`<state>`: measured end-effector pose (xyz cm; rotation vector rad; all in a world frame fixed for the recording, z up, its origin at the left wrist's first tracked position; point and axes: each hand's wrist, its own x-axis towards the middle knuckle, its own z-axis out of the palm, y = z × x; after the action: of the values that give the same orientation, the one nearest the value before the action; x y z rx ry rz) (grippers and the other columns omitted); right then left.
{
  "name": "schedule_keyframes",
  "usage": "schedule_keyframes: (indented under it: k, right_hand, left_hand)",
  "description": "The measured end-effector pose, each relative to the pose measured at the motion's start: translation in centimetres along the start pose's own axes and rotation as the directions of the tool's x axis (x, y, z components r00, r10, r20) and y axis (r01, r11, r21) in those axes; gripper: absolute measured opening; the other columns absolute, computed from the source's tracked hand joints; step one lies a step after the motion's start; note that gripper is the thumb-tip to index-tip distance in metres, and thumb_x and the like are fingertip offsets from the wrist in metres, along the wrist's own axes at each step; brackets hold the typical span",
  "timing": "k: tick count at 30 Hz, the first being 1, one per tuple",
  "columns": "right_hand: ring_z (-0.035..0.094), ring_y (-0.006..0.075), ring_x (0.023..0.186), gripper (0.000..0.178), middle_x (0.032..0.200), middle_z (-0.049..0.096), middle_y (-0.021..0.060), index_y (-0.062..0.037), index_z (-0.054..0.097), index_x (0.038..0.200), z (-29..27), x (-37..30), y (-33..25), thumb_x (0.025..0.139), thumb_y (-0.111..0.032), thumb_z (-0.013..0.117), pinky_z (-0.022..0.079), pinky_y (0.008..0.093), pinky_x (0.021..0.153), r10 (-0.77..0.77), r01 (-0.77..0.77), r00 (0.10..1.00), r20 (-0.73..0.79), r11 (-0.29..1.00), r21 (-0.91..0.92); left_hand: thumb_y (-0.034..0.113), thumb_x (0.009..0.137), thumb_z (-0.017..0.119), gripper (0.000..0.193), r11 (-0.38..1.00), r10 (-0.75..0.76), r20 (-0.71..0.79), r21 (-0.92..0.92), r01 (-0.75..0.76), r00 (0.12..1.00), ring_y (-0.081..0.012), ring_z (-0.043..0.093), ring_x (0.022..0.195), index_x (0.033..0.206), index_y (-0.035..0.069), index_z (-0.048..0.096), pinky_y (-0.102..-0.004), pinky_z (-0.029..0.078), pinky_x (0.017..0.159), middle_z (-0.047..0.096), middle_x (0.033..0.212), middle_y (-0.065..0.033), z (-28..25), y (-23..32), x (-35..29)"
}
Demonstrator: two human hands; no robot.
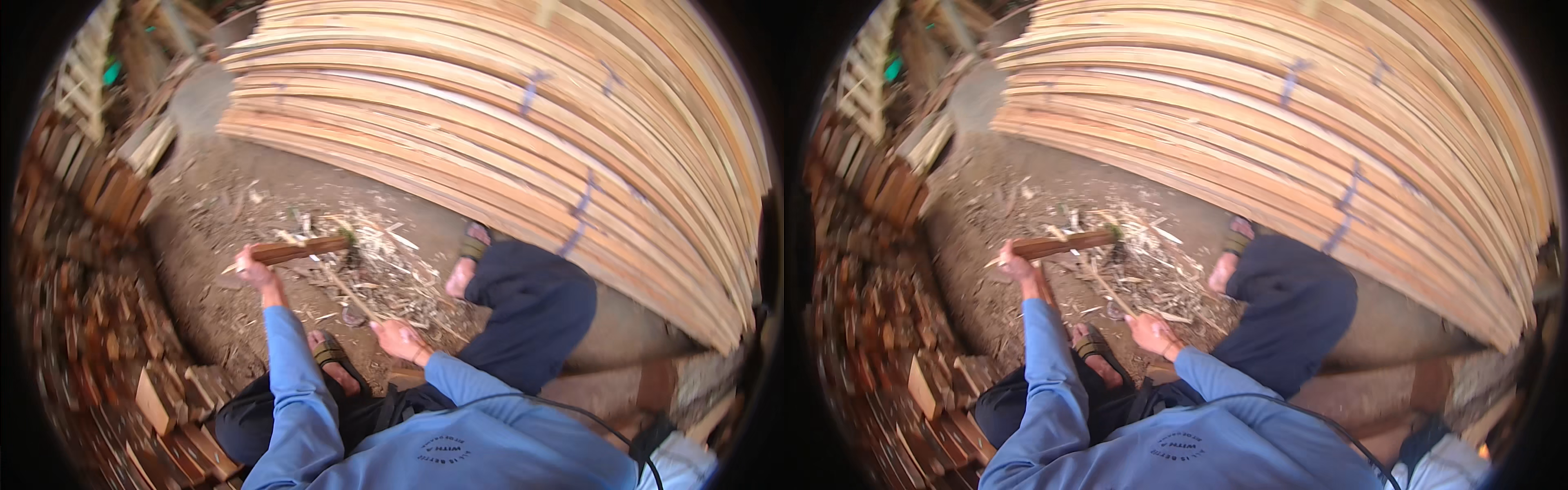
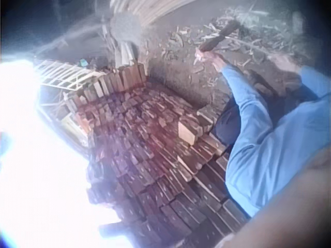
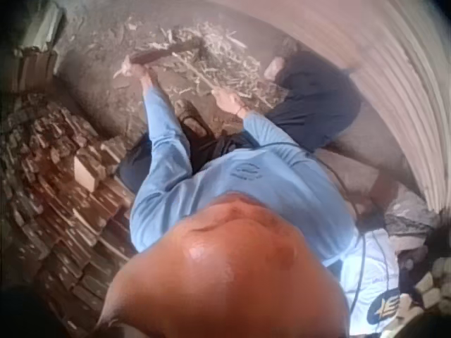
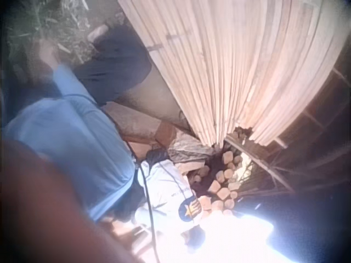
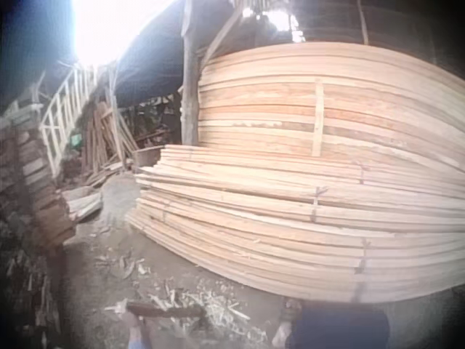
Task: The person shaves a piece of wood using a traditional drawknife, removing thin layers and small chips while sitting on the ground among stacks of lumber.
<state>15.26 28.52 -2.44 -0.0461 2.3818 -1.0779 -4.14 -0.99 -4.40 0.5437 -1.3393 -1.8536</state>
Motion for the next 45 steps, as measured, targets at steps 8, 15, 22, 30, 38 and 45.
schedule_keyframes:
  k: [8,15,22,30,38,45]
  right_hand:
    - [0.063,0.0507,0.081,0.051,0.080,0.063,0.0328,0.0068,0.065,0.085,-0.4,-1.6,-1.1,0.103,-0.036,0.044,0.048,0.0575,0.075,-0.057,0.048,0.995,-0.078,0.992,-0.116]
    - [0.061,0.0519,0.078,0.047,0.077,0.062,0.0318,0.0061,0.065,0.080,1.2,-0.8,1.7,0.103,-0.031,0.046,0.047,0.0572,0.074,-0.191,0.170,0.970,-0.147,0.975,-0.142]
    - [0.058,0.0413,0.053,0.058,0.058,0.057,0.0235,0.0040,0.061,0.072,-3.8,-1.4,-3.1,0.106,-0.040,0.042,0.043,0.0514,0.054,-0.090,0.123,0.978,-0.190,0.978,0.167]
    - [0.063,0.0488,0.071,0.049,0.067,0.059,0.0300,0.0032,0.061,0.077,-2.0,-1.1,-3.8,0.105,-0.034,0.044,0.046,0.0566,0.066,-0.116,0.129,0.976,-0.187,0.990,0.058]
    - [0.062,0.0480,0.068,0.046,0.066,0.059,0.0288,0.0046,0.061,0.081,0.1,-0.2,-1.0,0.105,-0.031,0.044,0.047,0.0555,0.062,-0.065,0.066,0.998,0.007,0.989,-0.130]
    - [0.062,0.0477,0.065,0.053,0.065,0.059,0.0293,0.0048,0.062,0.077,0.6,-0.4,-1.3,0.105,-0.037,0.043,0.048,0.0537,0.060,-0.221,0.215,0.964,-0.150,0.975,-0.052]
  left_hand:
    - [0.015,0.090,0.065,0.014,0.996,0.051,0.030,0.069,-0.053,0.998,-0.0147,0.062,0.075,0.082,0.005,0.061,-0.0299,0.047,0.074,0.070,0.079,-0.0076,1.2,1.1,-1.9]
    - [0.015,0.086,0.064,0.013,1.000,-0.024,-0.003,-0.009,0.024,1.000,-0.0143,0.060,0.076,0.077,0.007,0.060,-0.0297,0.045,0.076,0.069,0.078,-0.0059,2.5,1.8,-3.0]
    - [0.015,0.085,0.062,0.013,0.999,-0.015,-0.061,-0.047,0.012,0.998,-0.0195,0.063,0.076,0.082,0.002,0.061,-0.0335,0.047,0.079,0.070,0.081,-0.0121,-0.8,1.2,-1.0]
    - [0.012,0.084,0.061,0.011,0.994,0.005,-0.072,-0.107,-0.013,0.997,-0.0209,0.065,0.077,0.084,0.001,0.061,-0.0329,0.049,0.077,0.067,0.079,-0.0111,-3.8,-0.7,-0.1]
    - [0.010,0.086,0.059,0.010,0.990,-0.025,-0.082,-0.141,0.014,0.996,-0.0250,0.066,0.080,0.087,0.001,0.060,-0.0357,0.051,0.080,0.065,0.082,-0.0120,-2.4,0.4,0.1]
    - [0.010,0.086,0.058,0.010,0.997,-0.010,-0.046,-0.081,0.006,0.999,-0.0258,0.066,0.083,0.090,0.001,0.060,-0.0372,0.051,0.080,0.063,0.083,-0.0109,-2.1,0.4,-0.3]
